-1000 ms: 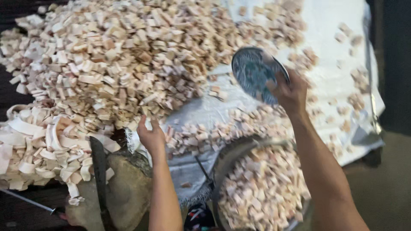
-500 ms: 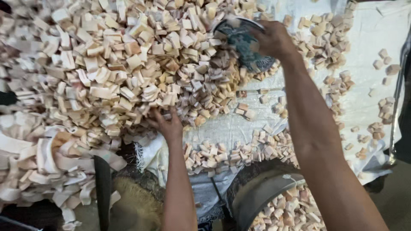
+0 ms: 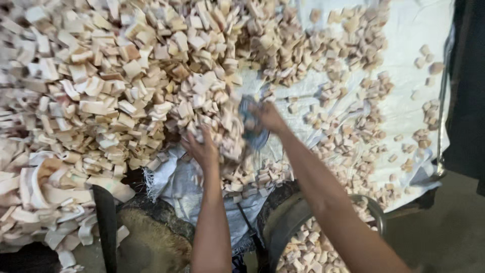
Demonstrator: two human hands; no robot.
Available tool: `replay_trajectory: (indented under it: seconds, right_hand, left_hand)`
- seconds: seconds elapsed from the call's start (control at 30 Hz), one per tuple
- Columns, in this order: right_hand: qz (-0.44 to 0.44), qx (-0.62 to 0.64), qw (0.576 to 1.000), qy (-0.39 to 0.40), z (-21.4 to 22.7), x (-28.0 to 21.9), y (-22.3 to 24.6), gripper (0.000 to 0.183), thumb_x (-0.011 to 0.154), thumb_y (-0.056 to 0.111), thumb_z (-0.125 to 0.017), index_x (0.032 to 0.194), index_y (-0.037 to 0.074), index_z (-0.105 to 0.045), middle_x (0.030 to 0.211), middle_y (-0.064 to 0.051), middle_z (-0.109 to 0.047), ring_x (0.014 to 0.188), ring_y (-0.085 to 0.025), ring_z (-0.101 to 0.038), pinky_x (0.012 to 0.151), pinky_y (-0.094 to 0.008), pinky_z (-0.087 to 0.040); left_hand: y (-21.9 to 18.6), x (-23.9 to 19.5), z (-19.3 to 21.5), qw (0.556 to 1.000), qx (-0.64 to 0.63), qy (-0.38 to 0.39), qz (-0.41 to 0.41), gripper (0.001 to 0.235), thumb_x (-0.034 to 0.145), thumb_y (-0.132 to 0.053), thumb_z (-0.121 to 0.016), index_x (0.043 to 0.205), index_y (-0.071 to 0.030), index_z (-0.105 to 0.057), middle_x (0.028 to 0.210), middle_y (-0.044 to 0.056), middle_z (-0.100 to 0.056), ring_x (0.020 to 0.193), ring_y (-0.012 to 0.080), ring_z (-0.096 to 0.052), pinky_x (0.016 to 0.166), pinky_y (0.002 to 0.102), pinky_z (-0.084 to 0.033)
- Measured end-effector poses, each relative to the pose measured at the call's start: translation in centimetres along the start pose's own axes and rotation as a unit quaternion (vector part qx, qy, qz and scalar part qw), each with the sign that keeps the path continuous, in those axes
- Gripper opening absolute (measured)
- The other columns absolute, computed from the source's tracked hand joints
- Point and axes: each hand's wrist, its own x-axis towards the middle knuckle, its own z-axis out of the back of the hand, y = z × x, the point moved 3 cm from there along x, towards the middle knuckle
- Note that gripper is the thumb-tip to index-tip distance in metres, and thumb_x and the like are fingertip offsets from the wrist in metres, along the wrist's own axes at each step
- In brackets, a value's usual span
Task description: The person transfers small pieces of meat from a large pile on a cloth into a metal bowl by hand and using a plate, then carries the bowl to a steamer.
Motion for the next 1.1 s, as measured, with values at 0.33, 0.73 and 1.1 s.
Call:
replay_trajectory:
  seconds: [0.33, 0.73, 1.1]
  right_hand:
    - [0.000, 0.156, 0.988, -0.004, 1.4, -14.9, 4.6, 0.031, 0.101, 0.031, -0.070, 0.095, 0.001, -0.076, 0.076, 0.007, -0.064, 0.067, -0.005, -0.049, 0.059, -0.027, -0.044]
    - [0.024, 0.102, 0.986, -0.131, 16.3, -46.5, 8.9, 0.021, 0.103, 0.022, -0.068, 0.103, 0.002, -0.075, 0.085, 0.006, -0.066, 0.074, -0.004, -0.054, 0.062, -0.024, -0.047]
    - [0.117, -0.190, 0.935, -0.276, 15.0, -59.1, 3.7, 0.041, 0.088, 0.008, -0.070, 0.129, 0.014, -0.073, 0.086, -0.017, -0.073, 0.064, -0.026, -0.070, 0.061, -0.038, -0.058]
  left_hand:
    - [-8.0, -14.7, 5.6, 0.954, 0.074, -0.090, -0.276, 0.049, 0.098, -0.040, -0.067, 0.141, -0.017, -0.067, 0.147, 0.026, -0.049, 0.140, 0.0479, -0.041, 0.118, 0.062, -0.028]
    - [-11.8, -42.9, 10.0, 0.910, 0.005, 0.078, -0.408, 0.047, 0.102, -0.027, -0.064, 0.146, -0.008, -0.059, 0.152, 0.023, -0.049, 0.144, 0.0415, -0.041, 0.122, 0.054, -0.028]
    - [0.0, -46.7, 5.0, 0.873, 0.262, 0.203, -0.358, 0.054, 0.109, -0.047, -0.042, 0.157, -0.022, -0.045, 0.166, 0.026, -0.028, 0.150, 0.0534, -0.021, 0.121, 0.063, -0.017]
